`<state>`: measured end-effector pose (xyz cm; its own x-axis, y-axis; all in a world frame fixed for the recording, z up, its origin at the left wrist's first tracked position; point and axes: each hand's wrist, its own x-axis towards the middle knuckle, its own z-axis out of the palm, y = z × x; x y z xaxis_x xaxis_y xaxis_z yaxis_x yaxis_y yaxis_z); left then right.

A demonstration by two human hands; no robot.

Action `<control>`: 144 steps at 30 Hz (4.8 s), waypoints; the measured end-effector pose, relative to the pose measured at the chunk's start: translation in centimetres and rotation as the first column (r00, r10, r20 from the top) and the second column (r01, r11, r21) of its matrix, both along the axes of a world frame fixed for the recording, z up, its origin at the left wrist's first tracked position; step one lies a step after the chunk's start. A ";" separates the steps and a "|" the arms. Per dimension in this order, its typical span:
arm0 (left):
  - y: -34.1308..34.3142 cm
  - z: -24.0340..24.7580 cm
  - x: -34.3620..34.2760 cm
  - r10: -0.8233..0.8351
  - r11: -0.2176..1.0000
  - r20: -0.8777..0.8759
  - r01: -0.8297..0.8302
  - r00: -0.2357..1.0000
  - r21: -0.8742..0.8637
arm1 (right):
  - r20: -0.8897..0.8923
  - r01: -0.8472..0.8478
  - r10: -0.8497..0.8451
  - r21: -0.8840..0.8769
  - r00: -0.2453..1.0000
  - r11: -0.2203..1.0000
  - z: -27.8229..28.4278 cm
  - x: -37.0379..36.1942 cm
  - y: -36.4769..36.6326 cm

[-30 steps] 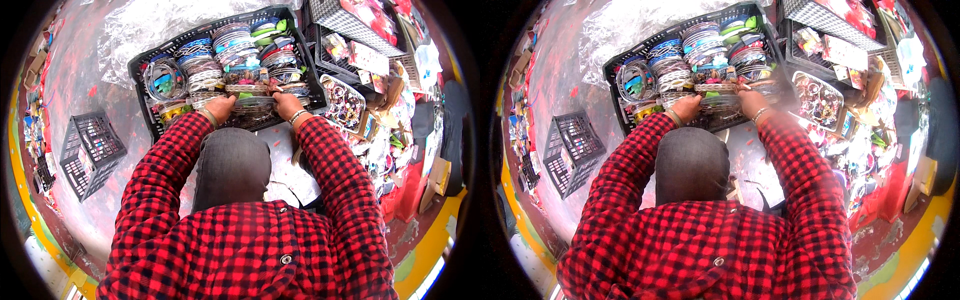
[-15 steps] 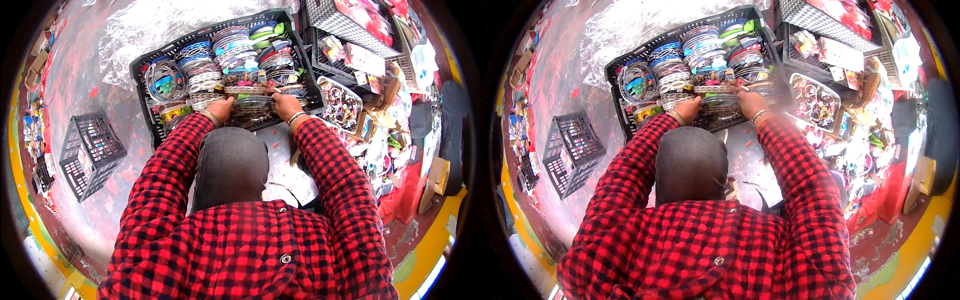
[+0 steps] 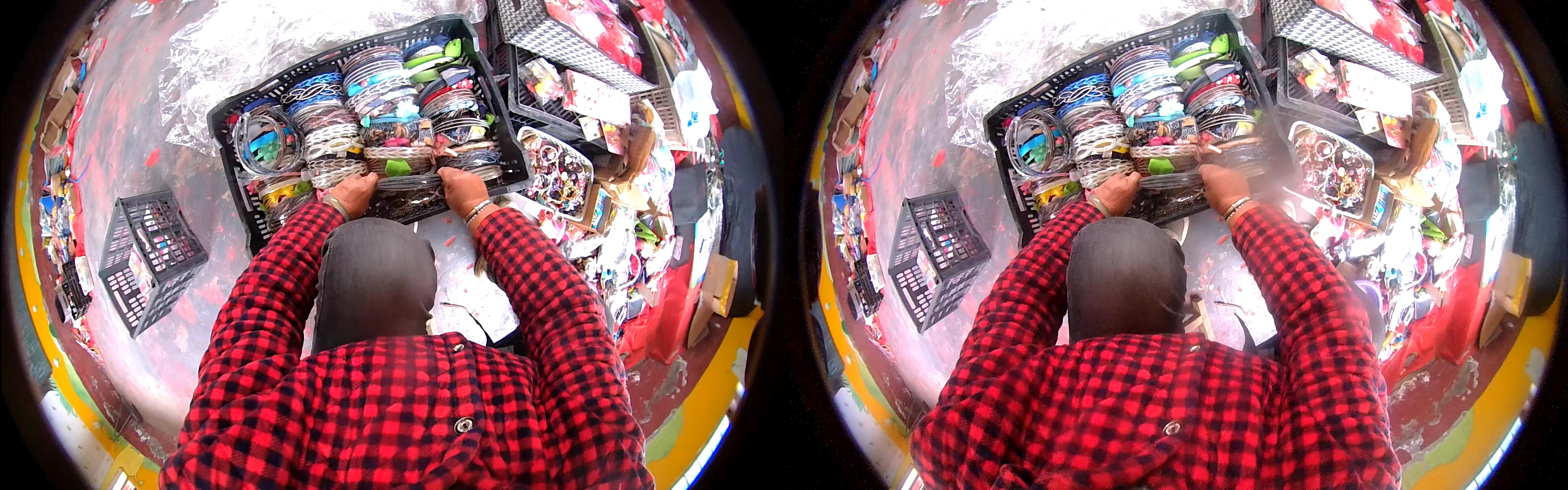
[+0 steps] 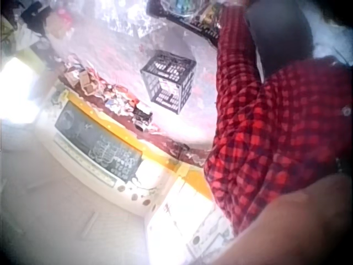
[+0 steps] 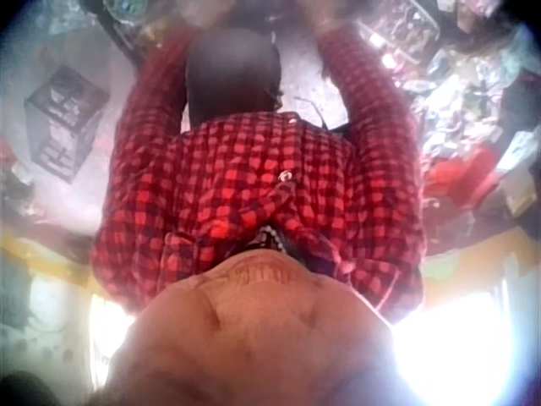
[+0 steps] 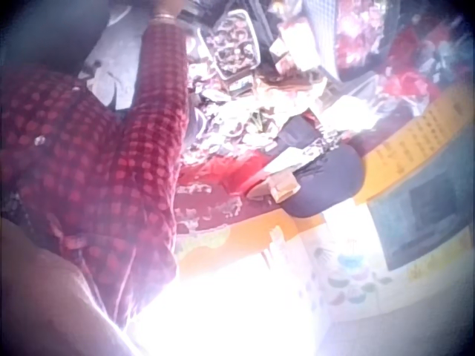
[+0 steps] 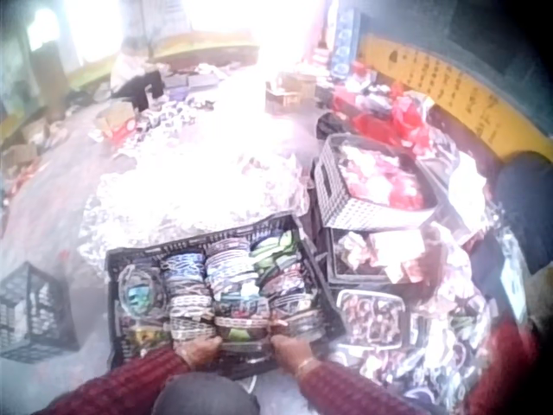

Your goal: The person picks up several hair bands and hair ties from a container and wipes them by hand using a cloth.

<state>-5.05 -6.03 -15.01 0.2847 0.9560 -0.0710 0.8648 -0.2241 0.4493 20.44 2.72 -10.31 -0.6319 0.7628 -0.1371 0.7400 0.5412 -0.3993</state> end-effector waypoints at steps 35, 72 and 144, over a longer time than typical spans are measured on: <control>4.4 12.3 2.0 0.027 0.999 0.126 -0.033 0.992 0.043 | -0.175 -0.019 0.013 -0.032 0.985 0.999 8.2 -0.4 7.1; 12.5 4.3 8.6 0.001 0.990 0.054 0.007 0.999 -0.144 | 0.457 0.358 -0.292 -0.064 0.840 0.931 6.3 2.4 12.3; 14.9 2.7 6.8 -0.320 0.947 -0.194 0.317 0.927 -0.048 | 0.274 -0.107 0.070 0.124 0.959 0.987 -1.5 -2.8 7.5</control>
